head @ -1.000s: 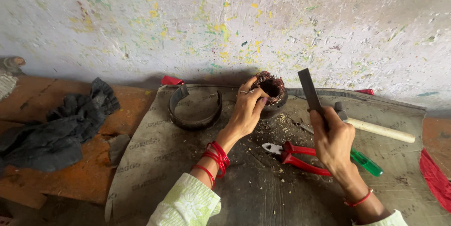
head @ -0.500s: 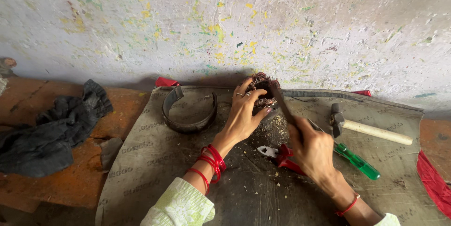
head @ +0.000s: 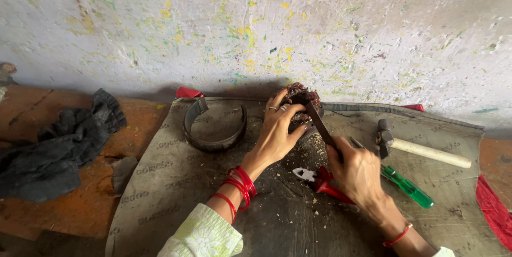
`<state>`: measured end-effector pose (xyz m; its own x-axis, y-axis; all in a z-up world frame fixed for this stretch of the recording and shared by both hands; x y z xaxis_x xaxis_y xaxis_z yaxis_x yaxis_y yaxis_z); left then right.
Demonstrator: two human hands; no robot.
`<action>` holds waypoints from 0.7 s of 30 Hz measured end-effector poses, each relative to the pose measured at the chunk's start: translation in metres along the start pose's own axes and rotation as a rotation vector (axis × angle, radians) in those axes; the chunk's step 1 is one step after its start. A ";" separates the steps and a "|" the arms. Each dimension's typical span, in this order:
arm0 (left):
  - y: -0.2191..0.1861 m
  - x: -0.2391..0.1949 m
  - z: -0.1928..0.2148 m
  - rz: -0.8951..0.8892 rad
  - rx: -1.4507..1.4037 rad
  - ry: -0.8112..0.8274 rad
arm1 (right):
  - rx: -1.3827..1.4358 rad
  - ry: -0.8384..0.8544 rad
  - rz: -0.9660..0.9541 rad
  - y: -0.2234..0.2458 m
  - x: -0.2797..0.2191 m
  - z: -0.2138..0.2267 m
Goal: The person scrapes the copper windings inside a motor stator using a metal tool and then pulls out wire segments using pliers.
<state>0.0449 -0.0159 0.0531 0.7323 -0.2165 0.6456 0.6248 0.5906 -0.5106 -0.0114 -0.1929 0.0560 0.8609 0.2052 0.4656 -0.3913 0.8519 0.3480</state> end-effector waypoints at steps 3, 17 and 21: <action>0.006 -0.002 -0.001 0.135 -0.069 0.017 | 0.139 -0.187 0.008 -0.002 -0.007 0.015; -0.005 0.000 0.004 -0.025 -0.045 -0.026 | 0.063 -0.104 0.000 0.007 -0.008 0.010; -0.004 -0.001 0.008 -0.038 -0.030 -0.064 | -0.029 -0.123 -0.020 0.011 -0.008 0.008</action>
<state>0.0395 -0.0122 0.0588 0.6899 -0.1879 0.6991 0.6604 0.5588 -0.5015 -0.0248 -0.1888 0.0624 0.8215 0.1287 0.5554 -0.3633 0.8690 0.3359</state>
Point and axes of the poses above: each hand's wrist, its own x-axis towards the middle knuckle, its own z-axis out of the back of the hand, y = z × x, the point moved 7 cm from there along x, towards the middle knuckle
